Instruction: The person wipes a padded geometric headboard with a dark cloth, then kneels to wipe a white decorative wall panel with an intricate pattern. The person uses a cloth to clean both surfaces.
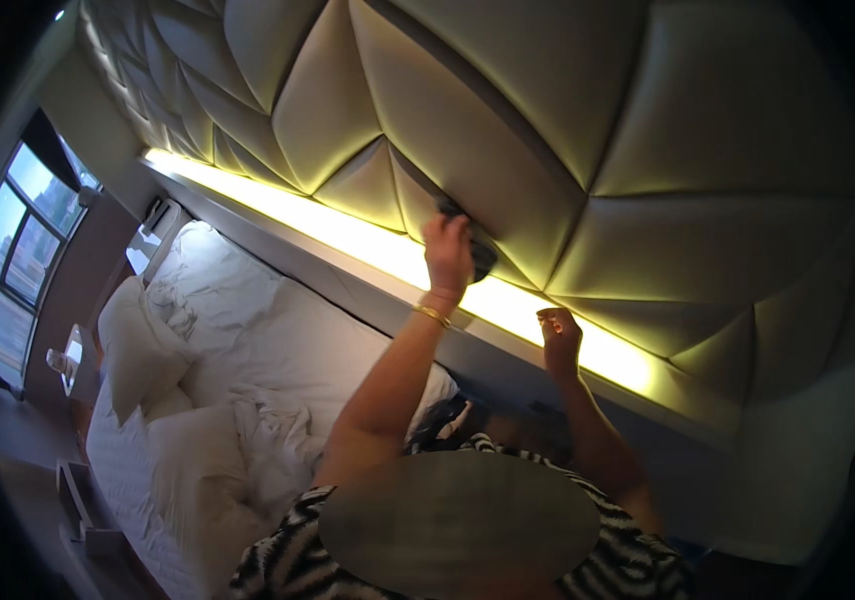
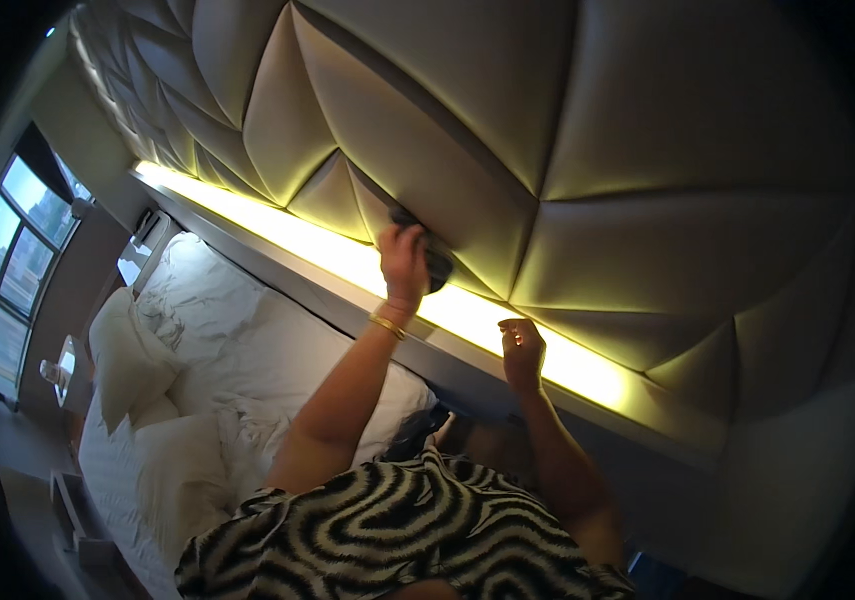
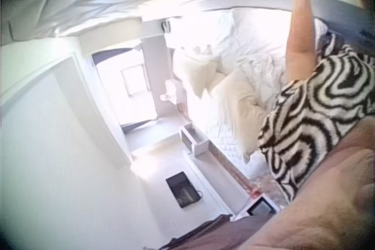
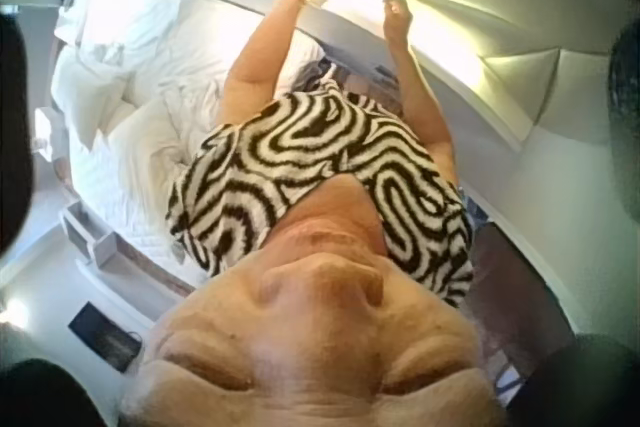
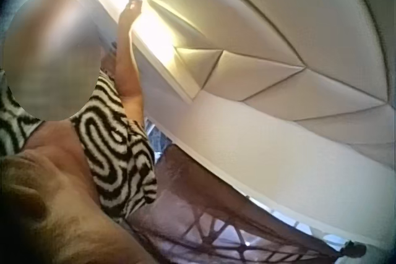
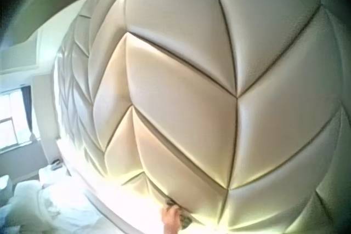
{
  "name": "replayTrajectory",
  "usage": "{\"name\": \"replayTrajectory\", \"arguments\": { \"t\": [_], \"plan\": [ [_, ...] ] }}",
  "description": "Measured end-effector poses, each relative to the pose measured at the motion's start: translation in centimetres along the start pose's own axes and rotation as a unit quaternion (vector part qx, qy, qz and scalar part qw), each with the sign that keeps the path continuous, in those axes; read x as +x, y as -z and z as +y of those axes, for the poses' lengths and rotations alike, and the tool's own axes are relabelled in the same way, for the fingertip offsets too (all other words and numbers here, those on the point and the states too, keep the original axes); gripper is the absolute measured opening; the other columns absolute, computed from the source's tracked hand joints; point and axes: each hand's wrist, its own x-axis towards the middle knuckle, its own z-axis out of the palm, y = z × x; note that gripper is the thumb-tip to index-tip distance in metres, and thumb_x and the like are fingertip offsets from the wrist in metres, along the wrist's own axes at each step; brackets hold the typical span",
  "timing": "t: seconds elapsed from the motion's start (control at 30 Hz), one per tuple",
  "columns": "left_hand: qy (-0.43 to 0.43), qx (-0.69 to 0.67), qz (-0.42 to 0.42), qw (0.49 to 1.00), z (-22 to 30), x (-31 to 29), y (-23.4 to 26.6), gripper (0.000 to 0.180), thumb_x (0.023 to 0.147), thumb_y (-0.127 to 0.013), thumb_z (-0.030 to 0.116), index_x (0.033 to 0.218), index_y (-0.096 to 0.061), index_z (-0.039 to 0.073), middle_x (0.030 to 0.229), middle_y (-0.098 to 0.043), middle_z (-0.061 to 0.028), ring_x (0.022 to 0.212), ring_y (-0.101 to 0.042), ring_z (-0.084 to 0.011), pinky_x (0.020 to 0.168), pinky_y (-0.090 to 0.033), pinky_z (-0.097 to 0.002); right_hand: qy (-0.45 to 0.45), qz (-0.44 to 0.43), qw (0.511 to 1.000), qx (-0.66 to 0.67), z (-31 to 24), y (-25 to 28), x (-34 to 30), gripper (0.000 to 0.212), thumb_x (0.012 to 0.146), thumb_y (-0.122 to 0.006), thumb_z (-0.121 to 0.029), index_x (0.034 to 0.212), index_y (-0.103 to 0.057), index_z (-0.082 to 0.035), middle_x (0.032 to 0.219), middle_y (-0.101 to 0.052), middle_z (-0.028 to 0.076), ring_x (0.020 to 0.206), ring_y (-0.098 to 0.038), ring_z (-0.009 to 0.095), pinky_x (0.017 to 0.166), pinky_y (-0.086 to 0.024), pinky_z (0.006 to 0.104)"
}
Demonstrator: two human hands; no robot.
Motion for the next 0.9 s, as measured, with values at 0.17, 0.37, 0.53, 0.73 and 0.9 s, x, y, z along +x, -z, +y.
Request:
{"name": "replayTrajectory", "arguments": {
  "t": [0.17, 0.37, 0.53, 0.73, 0.9],
  "plan": [
    [0.078, 0.012, 0.142, 0.987, 0.3, 7.0, 0.7, 0.044, 0.091, -0.052, 0.008, 0.133, -0.045, -0.001, 0.132, -0.047, -0.0204, 0.116, -0.042, -0.0386, 0.1, -0.033, -0.0454, -0.02, 0.01, 1.0, 0.003, -0.3, 0.1, 0.1, 0.011, 0.08, -0.057, -0.001, 0.086, -0.066, -0.003, 0.086, -0.068, 0.009, 0.08, -0.065, 0.02, 0.071, -0.051, 0.0324],
    [0.086, 0.041, 0.091, 0.991, 4.2, 0.1, -3.3, 0.051, 0.092, -0.048, 0.011, 0.139, -0.036, -0.006, 0.138, -0.039, -0.0224, 0.119, -0.036, -0.0393, 0.102, -0.03, -0.0469, -0.017, 0.004, 1.0, 0.011, -0.3, -0.3, 0.3, 0.011, 0.082, -0.056, 0.002, 0.087, -0.064, -0.002, 0.085, -0.067, 0.007, 0.079, -0.061, 0.015, 0.074, -0.049, 0.029],
    [0.197, -0.043, -0.108, 0.974, 10.3, -6.5, -3.9, 0.071, 0.085, -0.059, 0.004, 0.144, -0.021, -0.008, 0.126, -0.042, -0.0255, 0.114, -0.041, -0.0411, 0.101, -0.035, -0.0466, 0.019, 0.022, 0.999, -0.013, 0.6, 0.0, 0.1, 0.011, 0.083, -0.057, -0.004, 0.088, -0.065, -0.001, 0.085, -0.067, 0.012, 0.08, -0.066, 0.023, 0.072, -0.052, 0.0334],
    [0.309, -0.206, -0.141, 0.918, 10.7, -6.4, -1.3, 0.079, 0.085, -0.064, 0.008, 0.149, -0.018, 0.004, 0.117, -0.049, -0.0189, 0.106, -0.052, -0.0317, 0.091, -0.044, -0.0401, -0.023, 0.038, 0.995, 0.085, -0.8, -0.1, 0.3, 0.034, 0.087, -0.059, -0.005, 0.121, -0.054, -0.002, 0.101, -0.062, 0.01, 0.088, -0.062, 0.017, 0.073, -0.051, 0.0311],
    [0.274, -0.303, -0.032, 0.912, 12.2, -4.4, -0.7, 0.062, 0.091, -0.06, 0.013, 0.145, -0.03, 0.004, 0.123, -0.049, -0.0142, 0.111, -0.049, -0.0242, 0.097, -0.04, -0.0356, 0.147, 0.016, 0.988, -0.034, -3.6, 1.8, 2.0, 0.032, 0.068, -0.057, 0.006, 0.099, -0.061, -0.002, 0.086, -0.061, 0.013, 0.081, -0.063, 0.028, 0.067, -0.051, 0.0367]
  ]
}}
